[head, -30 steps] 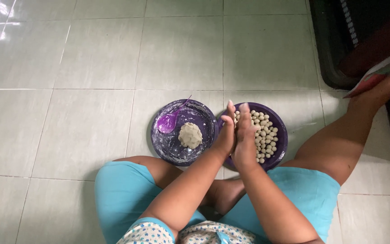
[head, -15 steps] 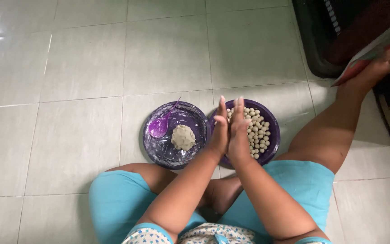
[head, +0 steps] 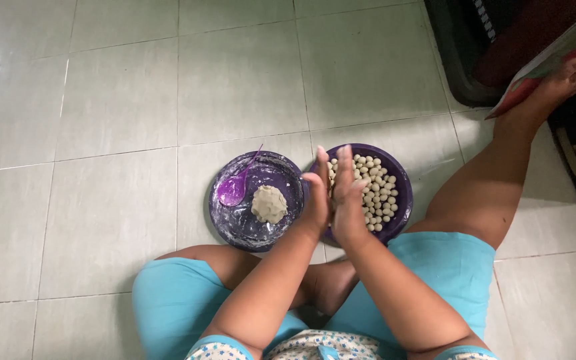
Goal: Rolling small pieces of dough into uniform balls using palms and placing them in a container.
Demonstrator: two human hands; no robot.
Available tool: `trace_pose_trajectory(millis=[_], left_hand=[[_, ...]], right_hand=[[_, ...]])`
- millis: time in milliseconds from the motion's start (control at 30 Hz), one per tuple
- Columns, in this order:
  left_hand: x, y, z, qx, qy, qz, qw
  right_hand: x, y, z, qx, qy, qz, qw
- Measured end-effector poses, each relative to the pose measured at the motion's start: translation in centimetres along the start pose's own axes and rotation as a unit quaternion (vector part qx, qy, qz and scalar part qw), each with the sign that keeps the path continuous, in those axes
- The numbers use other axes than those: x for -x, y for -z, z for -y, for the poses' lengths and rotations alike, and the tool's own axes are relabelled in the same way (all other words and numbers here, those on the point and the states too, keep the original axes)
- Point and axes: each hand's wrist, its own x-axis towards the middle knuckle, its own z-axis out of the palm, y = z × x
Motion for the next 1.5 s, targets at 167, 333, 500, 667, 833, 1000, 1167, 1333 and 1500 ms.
trace_pose_trajectory(millis=[167, 333, 500, 667, 833, 1000, 1167, 1333, 1500], left_hand=[[3.0, -4.2, -3.8, 0.122, 0.042, -0.013, 0.992], [3.0, -3.6, -3.7, 0.117, 0.037, -0.024, 0.992], [2.8, -2.7, -3.5, 0.106, 0.031, -0.030, 0.993], [2.2, -1.7, -2.8, 0.097, 0.023, -0.035, 0.994], [0.8, -0.3, -1.5, 0.045, 0.014, -0.042, 0.998], [2.1, -2.2, -3.5, -0.010, 0.113, 0.013, 0.993], [2.4, -3.4, -2.6, 0.076, 0.016, -0.023, 0.997], [0.8, -0.6, -1.8, 0.010, 0.021, -0.033, 0.999], [2.4, -2.4, -1.1, -0.048, 0.061, 0.007, 0.997]], right_hand=[[-2.1, 4.2, -2.9, 0.091, 0.005, -0.014, 0.996], [0.9, 2.3, -4.1, 0.124, -0.052, 0.034, 0.990], [-0.1, 1.6, -1.9, 0.042, 0.023, 0.025, 0.999], [-1.4, 4.7, -4.5, 0.181, 0.044, -0.007, 0.982], [1.0, 3.8, -6.3, 0.128, 0.004, 0.026, 0.991], [-0.8, 5.8, -5.7, 0.103, -0.016, -0.003, 0.995], [-1.5, 6.0, -5.8, 0.064, -0.046, -0.047, 0.996], [0.0, 4.3, -6.7, 0.033, -0.072, -0.077, 0.994], [-1.2, 5.3, -6.5, -0.001, -0.094, -0.112, 0.989]])
